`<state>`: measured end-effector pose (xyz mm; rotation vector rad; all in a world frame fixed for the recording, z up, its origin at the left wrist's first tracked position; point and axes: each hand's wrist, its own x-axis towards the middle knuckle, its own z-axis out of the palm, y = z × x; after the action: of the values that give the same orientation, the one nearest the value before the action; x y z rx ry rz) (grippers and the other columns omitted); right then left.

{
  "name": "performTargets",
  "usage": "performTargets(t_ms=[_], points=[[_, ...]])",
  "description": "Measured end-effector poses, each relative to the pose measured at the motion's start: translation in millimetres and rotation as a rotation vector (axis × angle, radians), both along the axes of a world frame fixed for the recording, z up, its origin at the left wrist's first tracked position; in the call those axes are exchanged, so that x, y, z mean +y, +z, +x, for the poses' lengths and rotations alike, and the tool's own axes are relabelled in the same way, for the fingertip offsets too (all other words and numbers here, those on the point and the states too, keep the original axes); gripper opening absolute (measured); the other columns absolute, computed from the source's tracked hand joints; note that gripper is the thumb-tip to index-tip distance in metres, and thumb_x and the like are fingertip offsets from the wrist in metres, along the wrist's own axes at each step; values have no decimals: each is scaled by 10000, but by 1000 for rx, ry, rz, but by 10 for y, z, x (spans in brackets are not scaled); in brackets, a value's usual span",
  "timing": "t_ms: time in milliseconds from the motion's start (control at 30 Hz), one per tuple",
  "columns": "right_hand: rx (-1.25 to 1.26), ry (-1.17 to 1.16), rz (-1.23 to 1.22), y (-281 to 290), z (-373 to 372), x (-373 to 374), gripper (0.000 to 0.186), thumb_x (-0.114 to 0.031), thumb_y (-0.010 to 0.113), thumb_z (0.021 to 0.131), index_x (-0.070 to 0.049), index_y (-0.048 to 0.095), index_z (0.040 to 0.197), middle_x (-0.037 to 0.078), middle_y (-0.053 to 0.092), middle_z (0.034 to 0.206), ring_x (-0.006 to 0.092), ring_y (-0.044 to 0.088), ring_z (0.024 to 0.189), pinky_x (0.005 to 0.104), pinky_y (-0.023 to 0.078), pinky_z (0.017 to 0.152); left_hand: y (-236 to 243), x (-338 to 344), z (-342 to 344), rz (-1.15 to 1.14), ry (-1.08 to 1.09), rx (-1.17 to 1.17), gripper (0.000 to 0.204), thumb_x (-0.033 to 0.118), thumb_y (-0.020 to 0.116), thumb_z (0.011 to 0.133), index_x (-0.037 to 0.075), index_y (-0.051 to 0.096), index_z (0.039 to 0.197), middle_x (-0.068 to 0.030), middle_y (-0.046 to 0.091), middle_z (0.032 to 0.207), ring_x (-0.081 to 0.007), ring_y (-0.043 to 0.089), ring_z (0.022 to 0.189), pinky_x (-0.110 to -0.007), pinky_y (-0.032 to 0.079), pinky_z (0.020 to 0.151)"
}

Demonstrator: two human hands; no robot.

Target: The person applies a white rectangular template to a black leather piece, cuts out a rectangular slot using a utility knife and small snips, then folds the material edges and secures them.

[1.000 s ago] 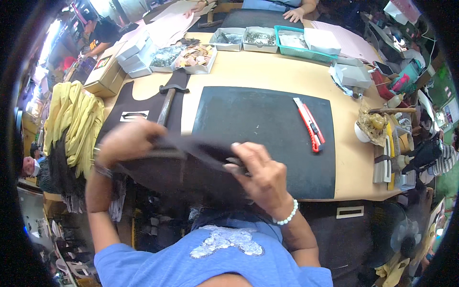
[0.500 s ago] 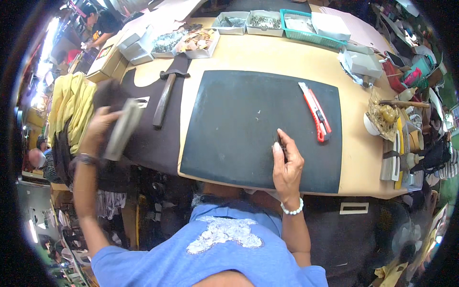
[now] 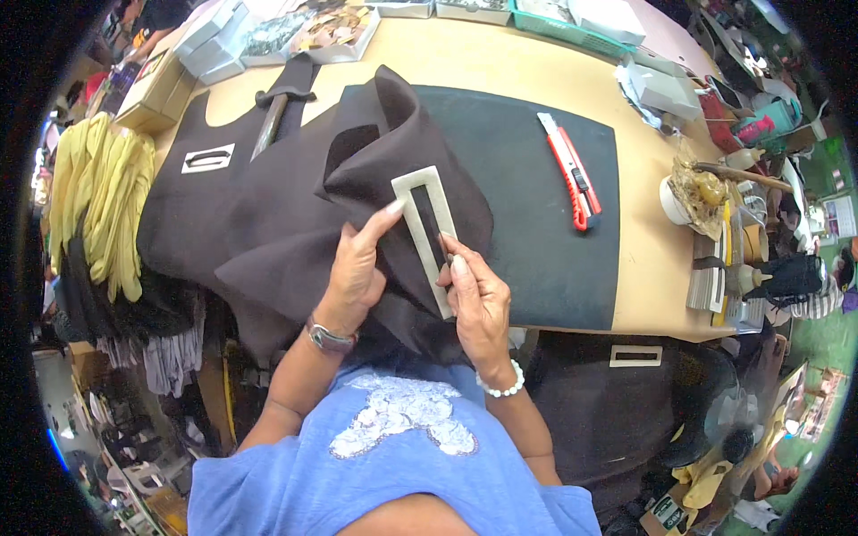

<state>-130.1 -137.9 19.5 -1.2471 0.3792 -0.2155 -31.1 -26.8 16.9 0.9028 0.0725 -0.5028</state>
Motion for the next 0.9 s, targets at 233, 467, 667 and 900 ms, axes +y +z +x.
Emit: performTargets(t_ms=[233,467,667,900], points=[[20,30,55,32,89,-11,272,-214,482,943,-20,486,1134,-4,518,708,-12,324,499,138,264,435,89,32,73,19,33,-121,219,136,661,830,5,631,1003,-51,651,983,-94,592,884,-243,458,799],[14,71,42,191,211,-70,227,-245,525,926,-60,420,1006,45,555,681,-9,344,444,139,255,392,170,47,14,9,10,-168,168,110,669,822,6,653,953,-48,667,930,-89,607,815,-235,472,752],[-9,115,75,283,301,-94,204,-217,535,922,-74,405,987,53,567,672,-9,339,436,132,250,388,134,60,-19,-12,38,-162,166,108,678,814,7,657,943,-45,672,904,-83,607,789,-228,473,731],[15,99,126,250,335,-66,178,-156,553,909,-77,406,972,56,569,649,-15,336,413,134,220,363,146,113,-12,13,12,-172,178,108,690,803,-2,657,939,-47,675,892,-78,605,782,-225,472,733]])
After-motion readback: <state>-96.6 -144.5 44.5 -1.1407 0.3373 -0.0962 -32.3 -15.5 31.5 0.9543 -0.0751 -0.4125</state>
